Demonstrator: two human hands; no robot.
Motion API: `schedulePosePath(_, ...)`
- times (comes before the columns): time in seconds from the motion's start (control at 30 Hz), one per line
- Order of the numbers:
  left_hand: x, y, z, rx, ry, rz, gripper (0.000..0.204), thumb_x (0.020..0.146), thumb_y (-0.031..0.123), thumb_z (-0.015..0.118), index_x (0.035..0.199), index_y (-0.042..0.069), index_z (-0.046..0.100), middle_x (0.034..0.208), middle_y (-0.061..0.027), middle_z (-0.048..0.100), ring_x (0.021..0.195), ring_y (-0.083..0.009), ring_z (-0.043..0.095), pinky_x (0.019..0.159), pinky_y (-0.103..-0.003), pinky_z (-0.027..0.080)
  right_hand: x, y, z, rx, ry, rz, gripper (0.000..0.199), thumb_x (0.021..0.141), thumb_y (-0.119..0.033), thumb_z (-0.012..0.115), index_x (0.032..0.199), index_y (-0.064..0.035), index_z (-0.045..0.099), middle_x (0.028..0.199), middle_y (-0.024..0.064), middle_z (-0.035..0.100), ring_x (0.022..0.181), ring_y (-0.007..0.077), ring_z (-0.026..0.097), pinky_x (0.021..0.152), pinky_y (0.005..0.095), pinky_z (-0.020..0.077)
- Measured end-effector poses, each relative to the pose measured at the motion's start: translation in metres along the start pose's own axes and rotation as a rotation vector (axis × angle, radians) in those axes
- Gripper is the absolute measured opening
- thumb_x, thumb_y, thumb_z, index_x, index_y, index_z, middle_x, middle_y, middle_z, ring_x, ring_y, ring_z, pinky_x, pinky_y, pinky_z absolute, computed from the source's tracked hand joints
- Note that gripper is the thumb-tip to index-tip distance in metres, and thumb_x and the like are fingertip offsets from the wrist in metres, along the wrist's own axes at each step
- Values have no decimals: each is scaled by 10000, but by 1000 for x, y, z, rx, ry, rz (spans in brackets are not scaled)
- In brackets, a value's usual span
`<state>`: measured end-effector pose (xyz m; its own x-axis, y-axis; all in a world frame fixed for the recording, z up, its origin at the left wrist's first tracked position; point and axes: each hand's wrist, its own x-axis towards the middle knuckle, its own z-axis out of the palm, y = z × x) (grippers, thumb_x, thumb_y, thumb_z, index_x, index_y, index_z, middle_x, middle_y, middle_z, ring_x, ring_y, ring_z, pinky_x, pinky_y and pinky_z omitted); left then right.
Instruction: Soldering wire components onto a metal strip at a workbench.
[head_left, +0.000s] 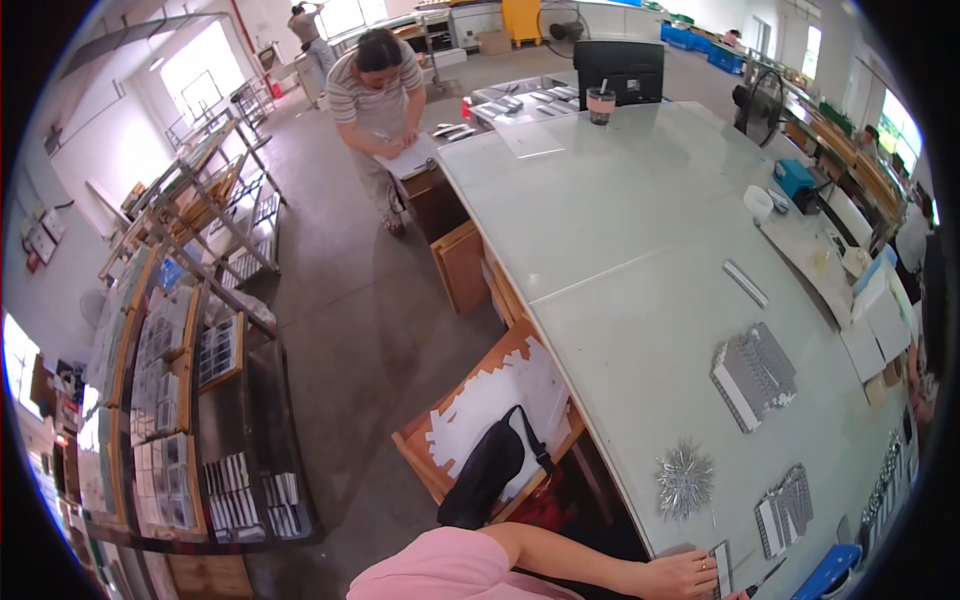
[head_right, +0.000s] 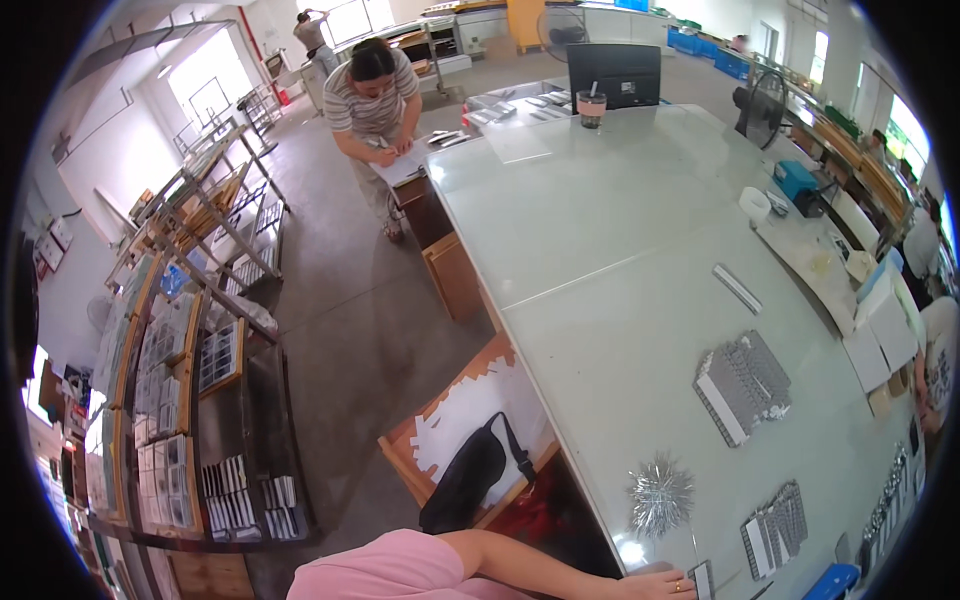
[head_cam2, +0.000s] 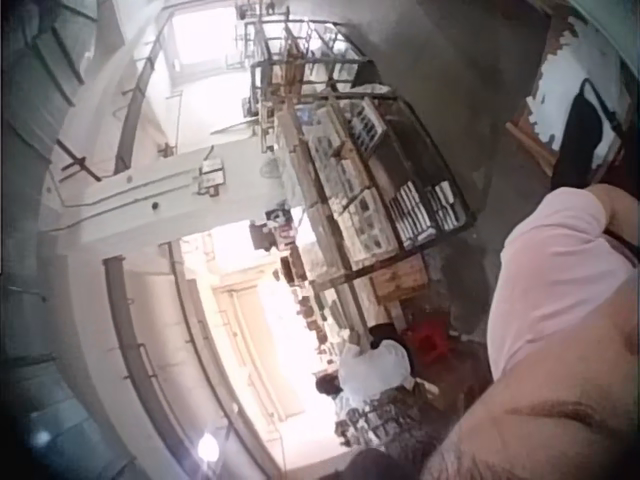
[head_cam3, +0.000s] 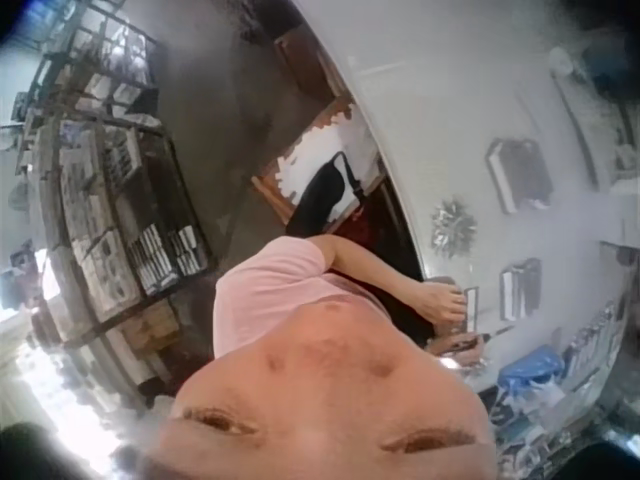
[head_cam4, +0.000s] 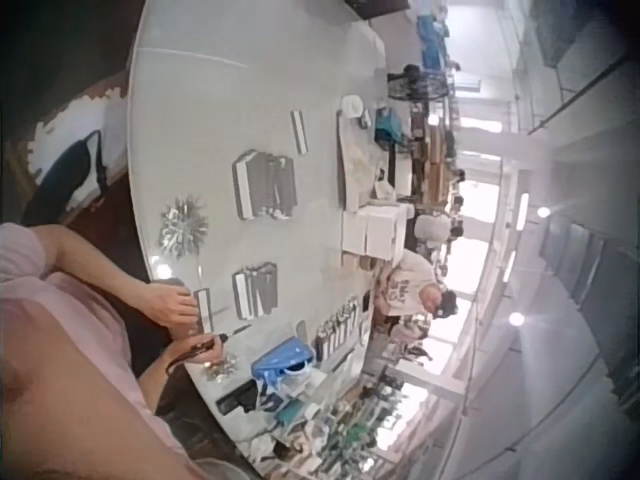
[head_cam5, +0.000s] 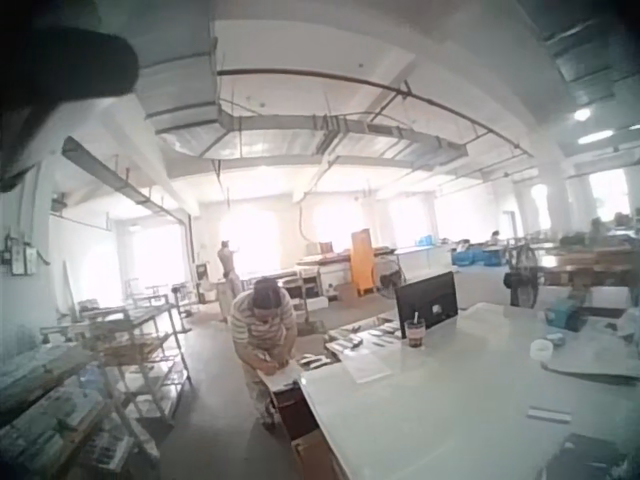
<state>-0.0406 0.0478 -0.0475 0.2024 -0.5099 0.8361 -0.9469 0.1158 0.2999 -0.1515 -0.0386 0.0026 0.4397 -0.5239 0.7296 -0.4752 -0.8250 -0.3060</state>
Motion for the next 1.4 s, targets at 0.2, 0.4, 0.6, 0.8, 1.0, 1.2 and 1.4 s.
schedulePosePath(0.2,1,-1,2,-3,-53,-25,224,914,293,537,837,83,556,806,-70,567,745,-223,549,673,-387,436,-2,19,9,47,-87,122,292,952,-258,580,926,25,644,748,117,609,629,205,497,598,339,430)
schedulePosePath(0.4,-1,-2,2,7,-85,-21,224,910,301,544,871,81,570,833,-70,580,791,-224,567,709,-385,446,-2,18,4,17,-112,99,305,954,-263,564,871,20,644,705,127,594,613,243,505,606,360,435)
schedulePosePath(0.6,-7,3,9,9,-138,-82,223,822,265,586,880,50,563,867,-79,565,876,-232,545,779,-367,424,1,16,7,50,-114,55,304,956,-262,560,875,18,647,708,129,597,623,251,521,611,365,444)
schedulePosePath(0.8,-5,3,7,0,-71,-104,255,748,244,636,857,30,550,859,-73,538,909,-228,516,822,-340,400,-5,27,19,90,38,27,299,942,-266,584,885,22,642,747,145,602,659,261,537,618,372,449)
schedulePosePath(1.0,2,1,-1,-22,-130,-64,245,824,273,597,906,44,570,903,-89,578,915,-238,550,802,-370,423,0,19,10,73,60,-13,279,944,-263,580,904,8,631,799,145,597,669,261,522,626,374,451)
schedulePosePath(1.2,2,1,-9,-5,-87,-23,189,895,274,554,873,86,552,871,-83,570,857,-235,568,728,-386,440,-5,34,19,46,-42,43,275,953,-264,565,926,3,627,831,140,599,677,258,524,632,375,457)
schedulePosePath(1.4,5,1,-11,-18,-92,-20,192,887,274,560,860,84,541,863,-80,564,857,-236,567,722,-384,438,-16,58,13,-34,-125,69,277,956,-266,558,940,1,628,850,140,604,692,257,536,641,375,466)
